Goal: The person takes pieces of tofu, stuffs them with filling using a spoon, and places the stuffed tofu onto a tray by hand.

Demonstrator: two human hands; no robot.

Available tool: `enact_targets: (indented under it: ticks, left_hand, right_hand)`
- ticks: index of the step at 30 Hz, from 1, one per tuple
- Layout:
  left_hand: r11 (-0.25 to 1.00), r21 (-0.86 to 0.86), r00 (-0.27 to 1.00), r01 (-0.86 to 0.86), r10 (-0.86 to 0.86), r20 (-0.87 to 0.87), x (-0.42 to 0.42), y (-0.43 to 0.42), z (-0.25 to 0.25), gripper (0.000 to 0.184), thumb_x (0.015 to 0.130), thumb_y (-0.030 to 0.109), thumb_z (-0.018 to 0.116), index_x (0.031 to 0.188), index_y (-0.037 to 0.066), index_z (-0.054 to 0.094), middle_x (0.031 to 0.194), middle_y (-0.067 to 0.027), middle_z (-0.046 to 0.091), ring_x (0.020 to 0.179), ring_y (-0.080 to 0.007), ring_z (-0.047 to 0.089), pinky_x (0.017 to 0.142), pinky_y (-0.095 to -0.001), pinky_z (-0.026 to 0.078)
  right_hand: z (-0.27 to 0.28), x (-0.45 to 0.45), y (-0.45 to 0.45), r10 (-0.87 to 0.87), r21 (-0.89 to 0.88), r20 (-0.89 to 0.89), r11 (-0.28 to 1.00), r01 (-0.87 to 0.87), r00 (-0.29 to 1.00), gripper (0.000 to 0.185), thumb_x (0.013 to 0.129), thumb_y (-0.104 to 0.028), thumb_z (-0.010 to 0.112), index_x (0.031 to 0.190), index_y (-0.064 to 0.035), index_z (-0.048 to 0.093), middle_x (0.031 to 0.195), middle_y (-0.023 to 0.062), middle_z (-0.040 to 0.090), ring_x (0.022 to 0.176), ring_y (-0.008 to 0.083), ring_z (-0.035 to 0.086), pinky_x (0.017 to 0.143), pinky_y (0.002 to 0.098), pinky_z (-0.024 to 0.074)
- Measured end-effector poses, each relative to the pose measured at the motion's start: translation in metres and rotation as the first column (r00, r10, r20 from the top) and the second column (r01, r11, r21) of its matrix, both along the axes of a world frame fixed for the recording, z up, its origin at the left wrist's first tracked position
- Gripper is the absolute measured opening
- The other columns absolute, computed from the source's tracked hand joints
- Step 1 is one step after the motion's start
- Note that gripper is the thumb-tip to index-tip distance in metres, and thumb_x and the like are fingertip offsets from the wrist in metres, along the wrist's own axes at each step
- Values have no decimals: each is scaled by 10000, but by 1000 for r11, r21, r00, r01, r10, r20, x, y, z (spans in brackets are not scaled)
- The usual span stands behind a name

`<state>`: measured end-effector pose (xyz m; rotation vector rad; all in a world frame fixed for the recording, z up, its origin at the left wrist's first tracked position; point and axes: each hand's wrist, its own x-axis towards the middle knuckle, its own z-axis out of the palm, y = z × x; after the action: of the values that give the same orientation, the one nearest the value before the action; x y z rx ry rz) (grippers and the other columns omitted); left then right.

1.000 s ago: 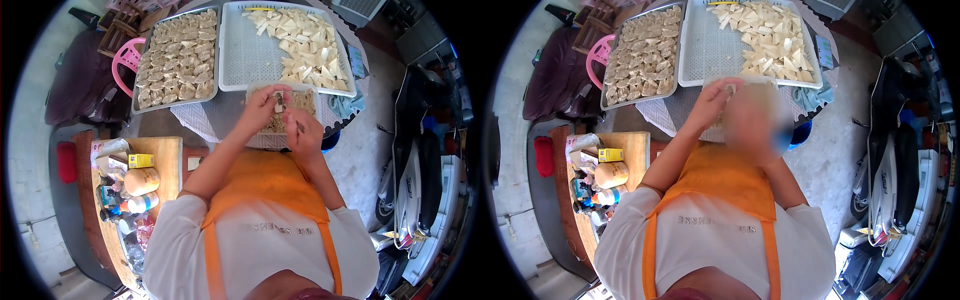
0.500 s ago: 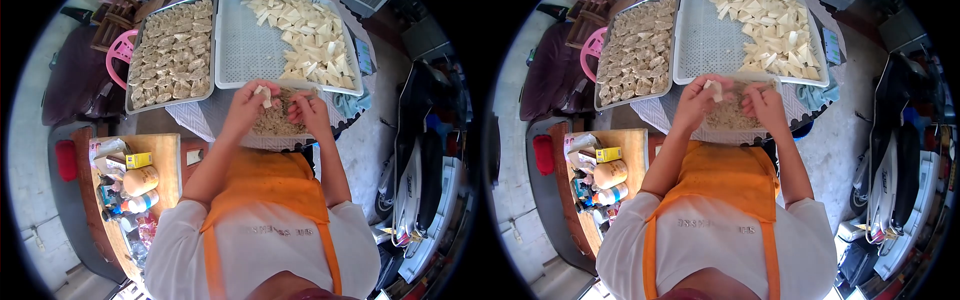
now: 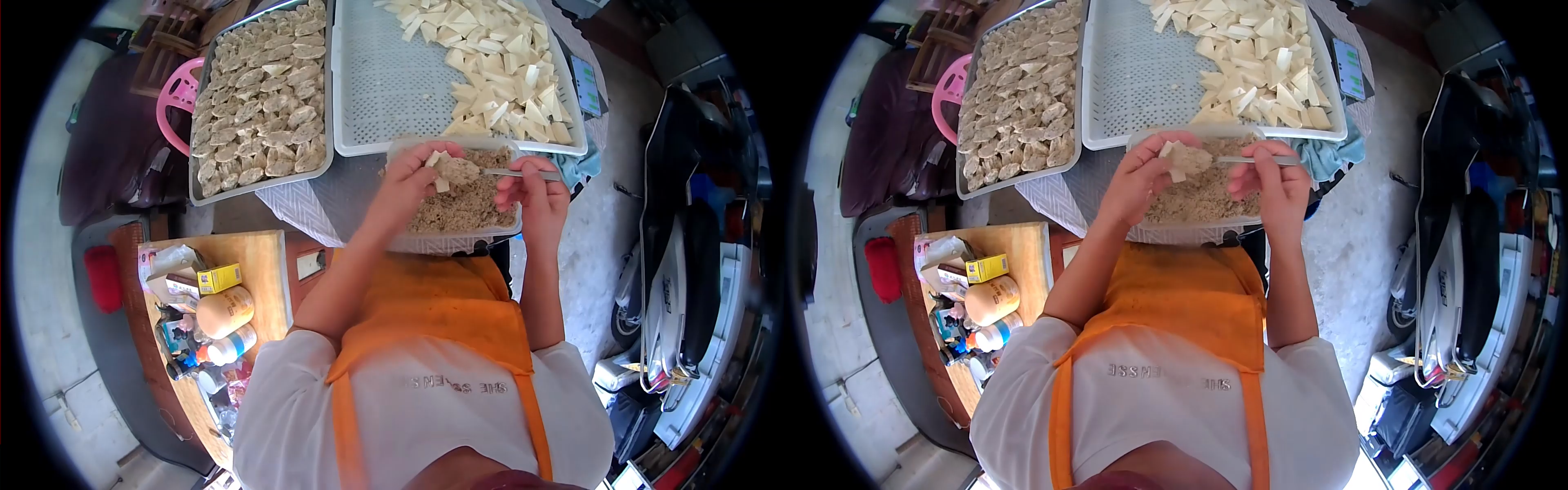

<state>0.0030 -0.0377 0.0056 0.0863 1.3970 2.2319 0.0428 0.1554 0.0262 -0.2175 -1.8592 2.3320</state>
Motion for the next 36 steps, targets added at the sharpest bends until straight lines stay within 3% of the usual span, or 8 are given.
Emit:
enact_targets:
  ticks: [4, 7, 12, 16, 21, 25, 29, 36]
  left_hand:
    - [999, 53, 1000, 13, -13, 11, 0, 4, -6, 335, 861, 15, 390, 1168, 39, 522, 1137, -49, 560, 990, -135, 566, 859, -276, 464]
    - [988, -153, 997, 26, -36, -64, -2, 7, -23, 304, 852, 25, 389, 1098, 77, 560, 935, -39, 602, 825, -106, 585, 690, -256, 476]
    - [866, -403, 817, -297, 12, -576, 6, 25, -34, 218, 893, 48, 412, 1065, 55, 546, 782, -103, 596, 686, -172, 571, 617, -313, 456]
    - [809, -564, 911, -163, -97, -402, 3, 8, -16, 232, 919, 90, 403, 1096, 47, 548, 861, -29, 548, 742, -112, 519, 635, -257, 440]
    - [975, -216, 991, -59, 31, -130, 3, 9, -15, 197, 920, 124, 423, 1042, 53, 562, 804, 7, 509, 691, -71, 460, 601, -221, 406]
    - [995, -97, 999, -39, 36, -34, -2, 8, -18, 171, 933, 82, 412, 1035, 89, 549, 725, 26, 479, 602, -64, 436, 525, -208, 397]
    - [986, -159, 994, -47, 30, -106, -1, 5, -16, 133, 933, 133, 443, 1007, 80, 541, 764, 18, 497, 624, -62, 449, 526, -207, 392]
    - [992, -123, 1000, -14, 11, -25, -3, 8, -15, 130, 932, 163, 468, 992, 71, 537, 856, 0, 527, 650, -74, 490, 538, -225, 403]
  right_hand:
    - [4, 4, -20, 1, 292, -111, 956, 32, 994, 98, 905, -67, 502, 864, 0, 561, 705, 90, 634, 542, 132, 608, 503, 246, 502]
    - [16, 6, -33, 81, 646, -176, 761, 54, 981, 52, 873, -50, 534, 848, -15, 562, 734, 100, 637, 552, 144, 618, 507, 261, 496]
    - [31, -7, -54, 245, 790, -388, 586, 183, 889, 52, 840, -43, 584, 810, -1, 590, 655, 107, 624, 516, 131, 601, 489, 243, 475]
    - [37, 4, -32, 113, 753, -390, 610, 246, 914, 106, 861, -84, 568, 793, -3, 584, 617, 102, 614, 502, 151, 597, 493, 265, 482]
    - [0, -13, -13, 54, 730, 23, 682, -54, 998, 195, 903, -149, 511, 789, -1, 567, 573, 90, 597, 503, 181, 610, 504, 282, 491]
    - [-26, -12, -21, 149, 432, 217, 872, -232, 965, 258, 936, -185, 475, 845, 40, 561, 633, 95, 618, 562, 150, 629, 513, 261, 495]
    - [-25, -9, 0, 60, 173, 166, 981, -89, 984, 238, 958, -187, 444, 895, 13, 555, 673, 82, 611, 553, 134, 610, 494, 234, 500]
    - [7, 1, 9, -85, 94, 12, 992, 84, 996, 223, 955, -175, 447, 867, -5, 561, 652, 81, 604, 505, 130, 583, 460, 231, 482]
